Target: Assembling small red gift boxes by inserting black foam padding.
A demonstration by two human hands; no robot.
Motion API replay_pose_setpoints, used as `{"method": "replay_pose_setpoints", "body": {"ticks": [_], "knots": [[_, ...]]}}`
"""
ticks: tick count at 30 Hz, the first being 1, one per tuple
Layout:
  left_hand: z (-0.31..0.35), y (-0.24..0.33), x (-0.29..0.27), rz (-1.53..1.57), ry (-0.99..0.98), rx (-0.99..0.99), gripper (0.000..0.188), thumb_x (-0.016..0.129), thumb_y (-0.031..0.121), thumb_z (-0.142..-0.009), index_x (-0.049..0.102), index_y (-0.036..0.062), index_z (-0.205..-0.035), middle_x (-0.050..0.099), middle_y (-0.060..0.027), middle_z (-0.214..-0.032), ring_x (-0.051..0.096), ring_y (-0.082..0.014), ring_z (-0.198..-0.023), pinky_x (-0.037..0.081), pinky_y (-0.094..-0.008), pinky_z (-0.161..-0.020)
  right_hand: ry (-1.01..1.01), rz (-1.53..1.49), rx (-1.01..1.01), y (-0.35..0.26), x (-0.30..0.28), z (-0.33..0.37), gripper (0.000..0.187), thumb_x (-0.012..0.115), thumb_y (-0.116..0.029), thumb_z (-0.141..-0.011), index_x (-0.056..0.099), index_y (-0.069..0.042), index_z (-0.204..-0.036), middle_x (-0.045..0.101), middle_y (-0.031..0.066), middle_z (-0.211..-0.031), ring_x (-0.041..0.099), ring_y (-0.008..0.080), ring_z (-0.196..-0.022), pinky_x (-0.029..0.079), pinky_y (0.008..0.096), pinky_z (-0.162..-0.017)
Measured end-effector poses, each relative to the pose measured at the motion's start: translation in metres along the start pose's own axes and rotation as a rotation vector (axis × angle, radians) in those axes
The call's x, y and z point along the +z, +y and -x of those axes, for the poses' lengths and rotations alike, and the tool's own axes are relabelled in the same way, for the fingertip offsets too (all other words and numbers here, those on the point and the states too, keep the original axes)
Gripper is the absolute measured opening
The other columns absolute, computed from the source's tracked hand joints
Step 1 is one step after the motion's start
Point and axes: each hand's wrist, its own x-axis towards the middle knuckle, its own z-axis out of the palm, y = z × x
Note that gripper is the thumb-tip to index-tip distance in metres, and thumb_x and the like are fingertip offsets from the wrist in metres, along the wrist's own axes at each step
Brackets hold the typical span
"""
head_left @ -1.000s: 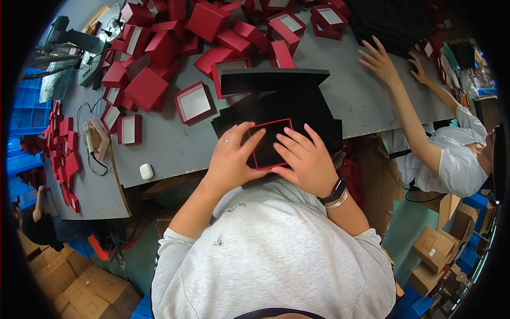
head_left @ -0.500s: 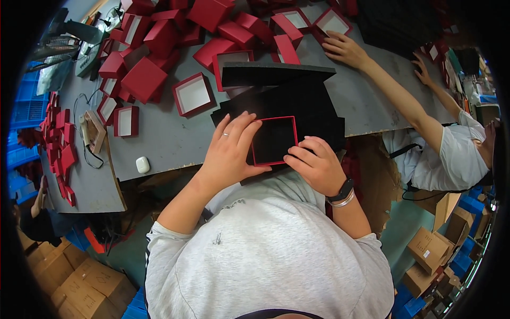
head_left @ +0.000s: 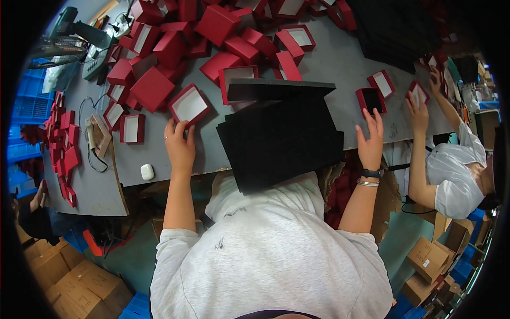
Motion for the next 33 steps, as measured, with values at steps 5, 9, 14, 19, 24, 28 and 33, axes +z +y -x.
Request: {"method": "replay_pose_setpoints", "body": {"ticks": [5, 9, 14, 19, 24, 28, 33], "knots": [[0.021, 0.084, -0.049, 0.345, 0.059, 0.081, 0.017, 0.077, 0.007, -0.08, 0.067, 0.0049, -0.094, 0.051, -0.0248, -0.139, 0.051, -0.0429, -0.127, 0.043, -0.0453, -0.103, -0.095, -0.27, -0.185, -0.065, 0.009, -0.04, 0.035, 0.072, -0.016, -0.087, 0.066, -0.005, -0.12, 0.063, 0.013, -0.125, 0.06, 0.0317, -0.115, 0.047, 0.0384, -0.099], [0.038, 0.137, -0.052, 0.293, -0.218, 0.493, 0.02, 0.081, 0.012, -0.074, 0.068, 0.0048, -0.087, 0.05, -0.021, -0.142, 0.048, -0.041, -0.132, 0.042, -0.0478, -0.106, -0.125, -0.036, -0.412, -0.094, 0.048, -0.079, 0.033, 0.072, -0.018, -0.086, 0.067, -0.006, -0.116, 0.067, 0.012, -0.115, 0.061, 0.032, -0.11, 0.048, 0.0402, -0.095], [0.046, 0.149, -0.043, 0.226, -0.411, 0.515, 0.055, 0.084, 0.025, -0.075, 0.061, 0.011, -0.123, 0.046, -0.018, -0.146, 0.041, -0.0393, -0.138, 0.037, -0.0488, -0.111, -0.429, 0.066, -0.408, -0.094, 0.06, -0.095, 0.027, 0.07, -0.01, -0.084, 0.068, -0.004, -0.111, 0.068, 0.0118, -0.11, 0.062, 0.0328, -0.107, 0.049, 0.039, -0.092], [0.038, 0.123, -0.048, 0.624, 0.013, 0.32, 0.103, 0.091, 0.034, -0.069, 0.032, 0.0041, -0.148, 0.03, -0.0222, -0.155, 0.036, -0.0375, -0.141, 0.029, -0.0465, -0.116, -0.139, -0.303, -0.541, -0.13, -0.019, -0.081, 0.021, 0.068, -0.006, -0.082, 0.068, -0.005, -0.104, 0.068, 0.0111, -0.097, 0.063, 0.0324, -0.091, 0.047, 0.0415, -0.082], [0.017, 0.134, -0.085, 1.435, -0.069, 0.169, 0.111, 0.092, 0.032, -0.07, 0.024, 0.0028, -0.153, 0.044, -0.0223, -0.146, 0.051, -0.0341, -0.131, 0.034, -0.0437, -0.113, -0.568, -0.358, -0.717, -0.152, -0.065, -0.05, 0.027, 0.07, -0.01, -0.082, 0.066, -0.006, -0.109, 0.065, 0.0101, -0.091, 0.062, 0.0294, -0.083, 0.048, 0.0388, -0.074], [0.03, 0.119, -0.101, 1.388, -0.009, -0.203, 0.058, 0.075, 0.015, -0.088, 0.047, 0.0001, -0.136, 0.065, -0.0142, -0.117, 0.068, -0.0255, -0.1, 0.053, -0.035, -0.089, -0.675, -0.395, -0.604, -0.141, -0.067, -0.031, 0.023, 0.07, -0.011, -0.084, 0.066, -0.006, -0.107, 0.065, 0.0102, -0.088, 0.063, 0.03, -0.079, 0.049, 0.0364, -0.069], [0.012, 0.037, -0.094, 1.36, 0.155, -0.481, 0.039, 0.068, 0.012, -0.093, 0.054, -0.0001, -0.127, 0.067, -0.0074, -0.101, 0.066, -0.0157, -0.073, 0.054, -0.0269, -0.064, -0.585, -0.626, -0.092, -0.109, -0.076, -0.01, 0.024, 0.071, -0.011, -0.088, 0.063, -0.004, -0.109, 0.068, 0.0062, -0.093, 0.063, 0.0144, -0.081, 0.049, 0.027, -0.076]]}}
